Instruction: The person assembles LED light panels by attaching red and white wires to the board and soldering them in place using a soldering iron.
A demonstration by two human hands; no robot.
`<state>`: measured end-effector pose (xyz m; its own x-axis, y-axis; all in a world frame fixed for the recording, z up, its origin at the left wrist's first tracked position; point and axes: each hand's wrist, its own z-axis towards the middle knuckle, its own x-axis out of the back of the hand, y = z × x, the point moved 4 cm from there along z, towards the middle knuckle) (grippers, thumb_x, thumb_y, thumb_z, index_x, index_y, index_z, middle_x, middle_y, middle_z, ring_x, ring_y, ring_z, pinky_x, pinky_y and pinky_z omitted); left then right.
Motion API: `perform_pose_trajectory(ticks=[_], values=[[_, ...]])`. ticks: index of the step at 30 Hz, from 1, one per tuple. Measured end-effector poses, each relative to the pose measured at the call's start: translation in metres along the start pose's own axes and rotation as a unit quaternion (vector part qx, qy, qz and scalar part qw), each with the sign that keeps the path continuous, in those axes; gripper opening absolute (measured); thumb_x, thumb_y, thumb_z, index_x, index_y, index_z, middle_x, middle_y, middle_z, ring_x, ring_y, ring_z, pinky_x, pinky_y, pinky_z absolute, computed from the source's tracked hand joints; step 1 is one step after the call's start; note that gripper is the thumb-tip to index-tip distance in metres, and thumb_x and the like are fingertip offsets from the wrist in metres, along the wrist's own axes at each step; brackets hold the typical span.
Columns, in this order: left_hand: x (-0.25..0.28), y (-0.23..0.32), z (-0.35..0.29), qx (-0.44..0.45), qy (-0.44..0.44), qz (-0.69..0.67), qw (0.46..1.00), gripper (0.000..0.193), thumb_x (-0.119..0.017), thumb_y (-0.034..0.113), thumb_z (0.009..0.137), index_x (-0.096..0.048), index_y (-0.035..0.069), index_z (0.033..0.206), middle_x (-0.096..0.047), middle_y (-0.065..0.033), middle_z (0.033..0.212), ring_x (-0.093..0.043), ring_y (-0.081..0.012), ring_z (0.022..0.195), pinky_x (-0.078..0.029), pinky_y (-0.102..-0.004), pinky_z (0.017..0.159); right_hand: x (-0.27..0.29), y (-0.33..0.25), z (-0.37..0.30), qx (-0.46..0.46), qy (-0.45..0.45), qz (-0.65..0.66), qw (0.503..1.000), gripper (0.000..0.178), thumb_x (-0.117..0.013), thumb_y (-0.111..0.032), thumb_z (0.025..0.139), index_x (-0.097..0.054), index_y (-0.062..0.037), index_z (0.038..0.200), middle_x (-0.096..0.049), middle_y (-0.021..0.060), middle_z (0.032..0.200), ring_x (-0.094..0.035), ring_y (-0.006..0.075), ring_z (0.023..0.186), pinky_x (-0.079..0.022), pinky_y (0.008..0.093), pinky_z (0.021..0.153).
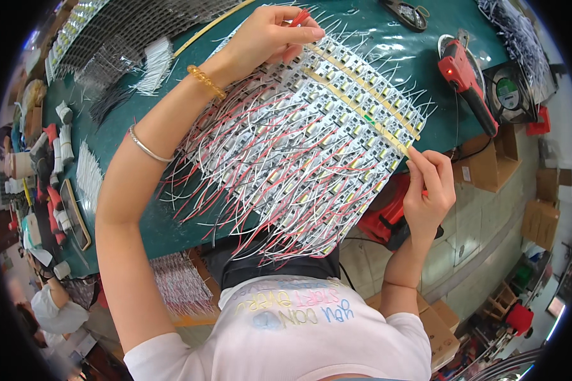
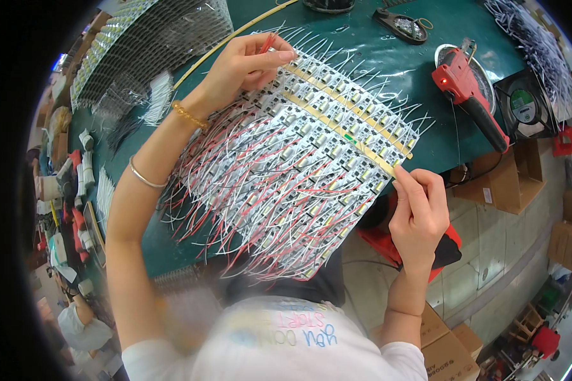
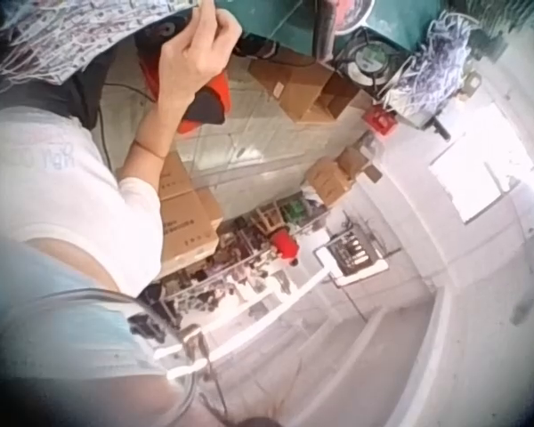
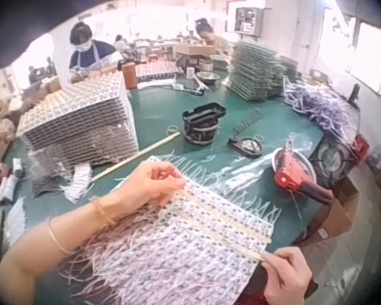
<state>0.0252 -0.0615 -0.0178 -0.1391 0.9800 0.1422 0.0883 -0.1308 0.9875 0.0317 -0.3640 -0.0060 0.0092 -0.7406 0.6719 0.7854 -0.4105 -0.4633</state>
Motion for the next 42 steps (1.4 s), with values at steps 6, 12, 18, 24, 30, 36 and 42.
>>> perform_pose_trajectory(ticks=[6,12,18,24,30,36,42], values=[[0.016,0.007,-0.009,-0.036,0.120,0.137,0.983,0.021,-0.064,0.022,0.085,-0.064,0.001,0.091,-0.051,0.0029,0.064,-0.042,-0.0029,0.056,-0.032,-0.0193,0.051,-0.007,0.001,0.002,-0.007,-0.009,0.013,1.000,0.023,-0.063,0.011,0.074,-0.066,0.0012,0.094,-0.055,0.0097,0.084,-0.053,0.0165,0.062,-0.043,0.0257,0.053],[0.029,0.003,-0.027,-0.067,0.152,0.340,0.925,0.021,-0.061,0.020,0.082,-0.064,-0.001,0.083,-0.060,-0.0108,0.064,-0.056,-0.0201,0.059,-0.045,-0.0309,0.059,-0.002,0.002,0.001,-0.100,-0.013,0.028,0.994,0.022,-0.065,0.008,0.076,-0.065,0.0000,0.096,-0.058,0.0089,0.087,-0.054,0.0139,0.064,-0.042,0.0240,0.049],[0.023,-0.002,-0.037,-0.099,0.139,0.333,0.927,0.019,-0.061,0.017,0.082,-0.066,0.003,0.094,-0.066,-0.0100,0.080,-0.059,-0.0176,0.070,-0.047,-0.0285,0.066,-0.002,0.008,-0.006,-0.083,-0.022,0.030,0.996,0.020,-0.064,0.009,0.075,-0.065,0.0000,0.093,-0.058,0.0093,0.085,-0.056,0.0147,0.065,-0.043,0.0239,0.050],[0.017,-0.004,-0.035,-0.118,0.116,0.324,0.932,0.020,-0.061,0.015,0.082,-0.065,0.006,0.099,-0.066,-0.0107,0.087,-0.061,-0.0177,0.074,-0.048,-0.0280,0.068,-0.001,-0.002,0.002,-0.053,-0.015,0.010,0.998,0.020,-0.063,0.012,0.074,-0.066,0.0006,0.091,-0.059,0.0097,0.082,-0.056,0.0167,0.066,-0.044,0.0250,0.053],[0.012,0.001,-0.028,-0.133,0.099,0.347,0.923,0.018,-0.064,0.014,0.083,-0.066,0.002,0.096,-0.065,-0.0090,0.086,-0.056,-0.0141,0.070,-0.046,-0.0250,0.066,-0.001,-0.003,0.003,-0.052,-0.024,0.007,0.998,0.021,-0.063,0.012,0.074,-0.066,0.0011,0.092,-0.059,0.0092,0.082,-0.056,0.0163,0.067,-0.044,0.0249,0.054],[0.013,-0.002,-0.025,-0.099,0.084,0.399,0.908,0.016,-0.064,0.015,0.084,-0.064,0.000,0.089,-0.062,-0.0067,0.076,-0.053,-0.0142,0.064,-0.043,-0.0271,0.060,-0.003,-0.002,0.002,-0.047,-0.017,0.002,0.999,0.021,-0.063,0.012,0.074,-0.066,0.0015,0.092,-0.058,0.0092,0.082,-0.055,0.0162,0.066,-0.044,0.0248,0.054],[0.019,-0.011,-0.024,-0.106,0.095,0.291,0.946,0.019,-0.061,0.020,0.083,-0.064,0.002,0.088,-0.062,-0.0122,0.073,-0.058,-0.0232,0.063,-0.044,-0.0333,0.060,-0.009,-0.004,0.004,-0.030,-0.011,0.009,0.999,0.022,-0.063,0.013,0.074,-0.066,0.0019,0.093,-0.058,0.0098,0.083,-0.055,0.0169,0.067,-0.044,0.0251,0.055]])
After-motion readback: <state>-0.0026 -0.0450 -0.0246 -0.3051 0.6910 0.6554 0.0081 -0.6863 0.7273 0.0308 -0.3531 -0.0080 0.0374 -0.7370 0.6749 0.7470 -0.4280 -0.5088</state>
